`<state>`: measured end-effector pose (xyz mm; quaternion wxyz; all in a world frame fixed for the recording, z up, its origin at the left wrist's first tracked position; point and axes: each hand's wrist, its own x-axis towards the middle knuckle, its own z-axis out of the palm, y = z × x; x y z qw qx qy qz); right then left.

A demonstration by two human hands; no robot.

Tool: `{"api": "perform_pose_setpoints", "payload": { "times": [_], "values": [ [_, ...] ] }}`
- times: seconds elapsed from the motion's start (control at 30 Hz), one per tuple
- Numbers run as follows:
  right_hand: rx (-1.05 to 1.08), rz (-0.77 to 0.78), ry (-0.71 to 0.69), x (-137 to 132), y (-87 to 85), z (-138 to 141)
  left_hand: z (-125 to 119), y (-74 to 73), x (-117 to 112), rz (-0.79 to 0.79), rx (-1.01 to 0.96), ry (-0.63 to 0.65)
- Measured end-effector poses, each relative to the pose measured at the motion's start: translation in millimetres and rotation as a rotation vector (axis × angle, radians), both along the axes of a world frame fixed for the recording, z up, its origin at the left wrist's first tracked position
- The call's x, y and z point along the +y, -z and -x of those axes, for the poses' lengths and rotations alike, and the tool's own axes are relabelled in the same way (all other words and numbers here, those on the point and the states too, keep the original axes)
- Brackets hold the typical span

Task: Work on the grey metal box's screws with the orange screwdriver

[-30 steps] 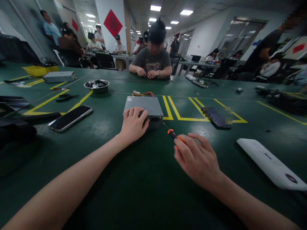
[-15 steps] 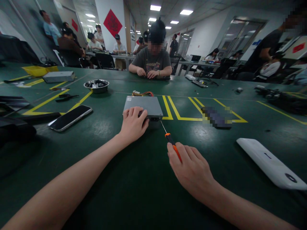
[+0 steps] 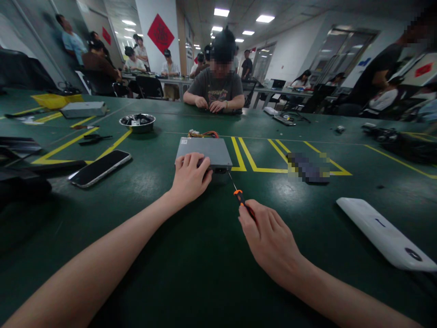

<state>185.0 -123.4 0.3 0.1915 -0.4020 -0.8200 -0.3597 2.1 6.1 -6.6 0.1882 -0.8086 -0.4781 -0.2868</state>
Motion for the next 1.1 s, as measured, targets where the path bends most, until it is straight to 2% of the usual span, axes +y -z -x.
{"api": "perform_pose_setpoints", "payload": {
  "times": [0.17,0.33,0.47,0.7,0.93,1.1],
  "values": [
    [-0.033,0.001,0.043,2,-9.1,-2,0,0.2,0,0.001,0.008,0.000],
    [-0.005,0.067,0.091,1,-2.8,1,1,0.2,-1,0.021,-0.003,0.006],
    [-0.045,0.088,0.061,-2,1.6,1,1,-0.4,-1,0.017,-0.010,0.004],
    [0.026,0.077,0.056,-1,-6.3,-2,0,0.1,0,0.013,-0.003,0.011],
    [0.006,0.072,0.005,1,0.6,-1,0,1.3,1,0.013,-0.006,0.009],
    [-0.013,0.043,0.043,-1,-7.3,-3,1,-0.1,0,0.016,0.008,0.008]
  ]
}}
